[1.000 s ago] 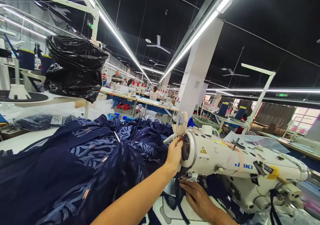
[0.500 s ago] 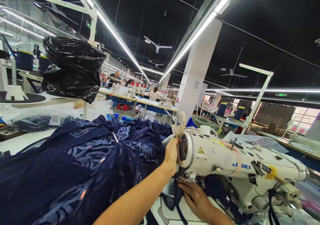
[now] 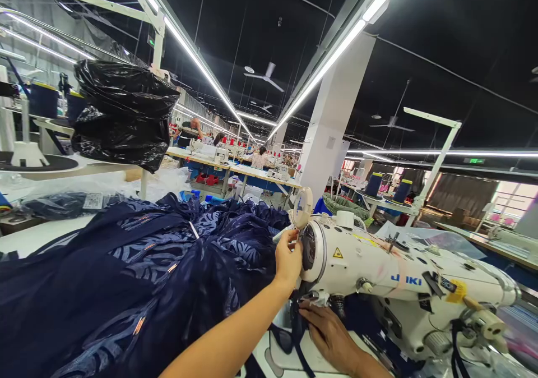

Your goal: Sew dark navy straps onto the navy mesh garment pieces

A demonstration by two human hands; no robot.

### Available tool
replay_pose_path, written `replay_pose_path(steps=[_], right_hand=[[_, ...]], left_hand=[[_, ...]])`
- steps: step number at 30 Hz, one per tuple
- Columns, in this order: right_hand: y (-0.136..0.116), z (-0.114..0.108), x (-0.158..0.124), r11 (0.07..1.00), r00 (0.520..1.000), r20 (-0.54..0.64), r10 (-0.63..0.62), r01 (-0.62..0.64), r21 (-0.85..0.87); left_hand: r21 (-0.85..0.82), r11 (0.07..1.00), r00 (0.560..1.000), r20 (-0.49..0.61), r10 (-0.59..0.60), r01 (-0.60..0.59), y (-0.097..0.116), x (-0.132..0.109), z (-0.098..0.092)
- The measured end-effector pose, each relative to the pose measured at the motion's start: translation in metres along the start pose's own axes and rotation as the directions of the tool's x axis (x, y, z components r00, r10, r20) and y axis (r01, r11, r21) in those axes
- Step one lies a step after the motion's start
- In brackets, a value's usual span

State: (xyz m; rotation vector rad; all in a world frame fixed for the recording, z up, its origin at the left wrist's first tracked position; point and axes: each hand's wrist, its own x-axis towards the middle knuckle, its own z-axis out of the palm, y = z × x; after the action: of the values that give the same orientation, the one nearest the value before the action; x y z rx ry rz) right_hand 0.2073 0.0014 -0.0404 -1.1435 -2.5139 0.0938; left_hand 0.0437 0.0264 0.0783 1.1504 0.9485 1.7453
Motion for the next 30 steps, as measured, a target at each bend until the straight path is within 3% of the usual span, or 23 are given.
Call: replay_pose_path(steps=[2, 5, 8, 10, 15, 18, 22, 23, 25, 27, 30], right_hand=[[0.0, 0.0, 0.0, 1.0, 1.0, 0.004, 0.006, -0.006, 0.001], [-0.001, 0.0, 0.001, 1.0, 1.0, 0.004, 0.017, -0.017, 0.014], [-0.001, 0.0, 0.001, 0.999, 0.999, 0.016, 0.028, -0.028, 0.021], [-0.002, 0.0, 0.001, 0.999, 0.999, 0.011, 0.034, -0.035, 0.022], [-0.002, 0.0, 0.002, 0.999, 1.0, 0.008, 0.028, -0.028, 0.024], [-0.002, 0.0, 0.001, 1.0, 0.999, 0.018, 0.026, -0.026, 0.01], [0.0, -0.001, 0.001, 1.0, 1.0, 0.027, 0.014, -0.014, 0.001], [0.0, -0.001, 0.001, 1.0, 1.0, 0.026, 0.012, -0.012, 0.003], [0.0, -0.001, 0.001, 1.0, 1.0, 0.023, 0.013, -0.014, 0.009], [0.0, -0.002, 0.001, 1.0, 1.0, 0.023, 0.015, -0.016, 0.013], [-0.001, -0.002, 0.001, 1.0, 1.0, 0.022, 0.018, -0.019, 0.022]], left_hand=[[0.254, 0.954, 0.985, -0.024, 0.168, -0.157, -0.002, 0.003, -0.002], [0.572, 0.749, 0.915, 0.007, 0.403, -0.334, -0.001, 0.006, -0.005], [0.717, 0.567, 0.854, 0.075, 0.516, -0.405, 0.001, 0.009, -0.007], [0.746, 0.516, 0.836, 0.096, 0.541, -0.42, 0.001, 0.011, -0.008], [0.727, 0.541, 0.832, 0.074, 0.551, -0.423, 0.003, 0.011, -0.023], [0.587, 0.669, 0.852, 0.071, 0.519, -0.456, 0.011, 0.009, -0.031], [0.263, 0.852, 0.89, 0.202, 0.409, -0.452, 0.023, 0.005, -0.023], [0.253, 0.867, 0.897, 0.234, 0.376, -0.43, 0.025, 0.005, -0.02], [0.378, 0.838, 0.914, 0.254, 0.315, -0.394, 0.029, 0.007, -0.014], [0.568, 0.741, 0.934, 0.226, 0.277, -0.357, 0.032, 0.011, -0.016], [0.726, 0.611, 0.948, 0.217, 0.232, -0.315, 0.037, 0.022, -0.039]])
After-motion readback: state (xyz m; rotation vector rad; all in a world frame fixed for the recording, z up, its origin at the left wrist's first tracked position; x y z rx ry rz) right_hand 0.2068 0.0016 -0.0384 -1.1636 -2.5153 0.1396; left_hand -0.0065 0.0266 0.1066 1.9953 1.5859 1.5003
